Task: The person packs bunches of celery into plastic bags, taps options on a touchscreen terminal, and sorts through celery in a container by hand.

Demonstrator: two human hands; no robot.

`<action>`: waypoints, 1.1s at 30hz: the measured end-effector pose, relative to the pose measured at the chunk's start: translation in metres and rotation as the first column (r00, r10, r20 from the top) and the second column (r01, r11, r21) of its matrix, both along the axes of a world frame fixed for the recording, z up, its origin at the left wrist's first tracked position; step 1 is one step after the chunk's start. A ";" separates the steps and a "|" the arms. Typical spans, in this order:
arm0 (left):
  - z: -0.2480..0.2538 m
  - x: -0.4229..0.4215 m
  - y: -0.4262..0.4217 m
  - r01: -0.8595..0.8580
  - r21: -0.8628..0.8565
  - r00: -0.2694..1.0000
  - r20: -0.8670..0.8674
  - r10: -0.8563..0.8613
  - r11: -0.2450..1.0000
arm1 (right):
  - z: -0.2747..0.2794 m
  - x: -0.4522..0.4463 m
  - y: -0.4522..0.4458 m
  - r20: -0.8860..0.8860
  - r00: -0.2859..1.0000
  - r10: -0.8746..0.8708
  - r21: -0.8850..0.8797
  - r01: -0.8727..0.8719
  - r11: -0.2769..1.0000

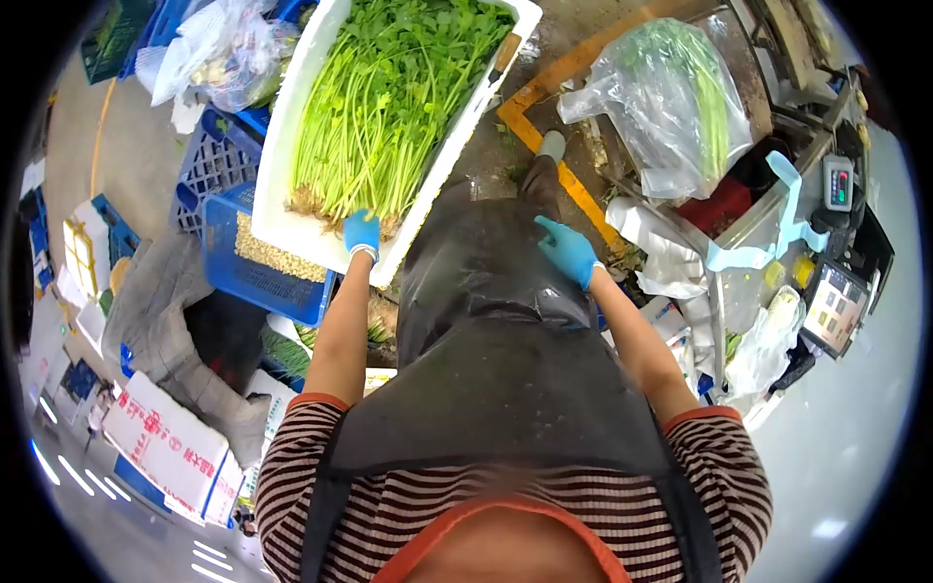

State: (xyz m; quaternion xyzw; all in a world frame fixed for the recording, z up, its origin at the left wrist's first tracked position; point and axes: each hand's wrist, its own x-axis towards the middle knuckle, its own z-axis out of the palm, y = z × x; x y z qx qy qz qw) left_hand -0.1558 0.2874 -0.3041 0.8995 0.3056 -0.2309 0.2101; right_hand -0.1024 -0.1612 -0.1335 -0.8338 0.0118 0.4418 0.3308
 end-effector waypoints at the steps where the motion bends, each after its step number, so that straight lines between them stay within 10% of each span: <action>1: 0.002 0.010 -0.008 -0.033 0.080 0.997 0.076 0.027 0.996 | 0.003 0.004 0.004 -0.008 0.999 0.032 0.020 -0.031 0.999; 6: -0.018 0.053 0.020 0.250 0.448 0.964 -0.034 -0.263 0.858 | 0.003 0.005 0.009 -0.036 0.999 0.010 0.009 -0.010 1.000; 14: -0.021 0.079 0.040 0.442 0.393 0.896 -0.141 -0.422 0.807 | -0.009 0.013 0.000 -0.059 0.989 0.135 -0.158 -0.143 0.977; 16: -0.019 0.049 0.060 0.372 0.173 0.837 0.361 -0.410 0.912 | -0.020 0.012 -0.002 0.053 0.993 0.107 -0.033 -0.105 0.994; 18: 0.056 0.057 0.052 -0.126 -0.604 0.988 -0.147 0.045 0.787 | -0.006 0.029 0.016 -0.001 0.987 0.159 -0.094 -0.159 0.983; 19: 0.124 0.078 0.027 -0.438 -0.767 0.899 -0.388 0.205 0.468 | 0.001 0.036 0.026 0.005 0.981 0.192 -0.079 -0.191 0.978; 21: 0.215 0.094 -0.011 -0.541 -0.821 0.830 -0.484 0.278 0.184 | 0.038 0.062 0.057 -0.009 0.997 0.077 0.135 -0.075 0.988; 23: 0.242 0.095 -0.043 -0.432 -0.901 0.863 -0.399 0.309 0.041 | 0.090 0.088 0.091 -0.247 0.960 -0.132 0.317 0.209 0.925; 25: 0.250 0.110 -0.088 -0.206 -0.939 0.956 -0.133 0.262 0.274 | 0.123 0.101 0.109 -0.264 0.949 -0.171 0.447 0.277 0.851; 27: 0.260 0.134 -0.139 -0.111 -0.958 0.950 -0.024 0.312 0.264 | 0.133 0.105 0.109 0.160 0.986 -0.051 0.374 -0.012 0.928; 30: 0.274 0.163 -0.205 -0.067 -0.995 0.956 -0.044 0.291 0.070 | 0.144 0.112 0.077 0.382 0.914 -0.138 0.173 0.076 0.982; 33: 0.245 0.183 -0.256 0.081 -0.987 0.984 0.102 0.148 0.141 | 0.112 0.120 0.019 0.665 0.741 -0.090 0.057 0.070 0.996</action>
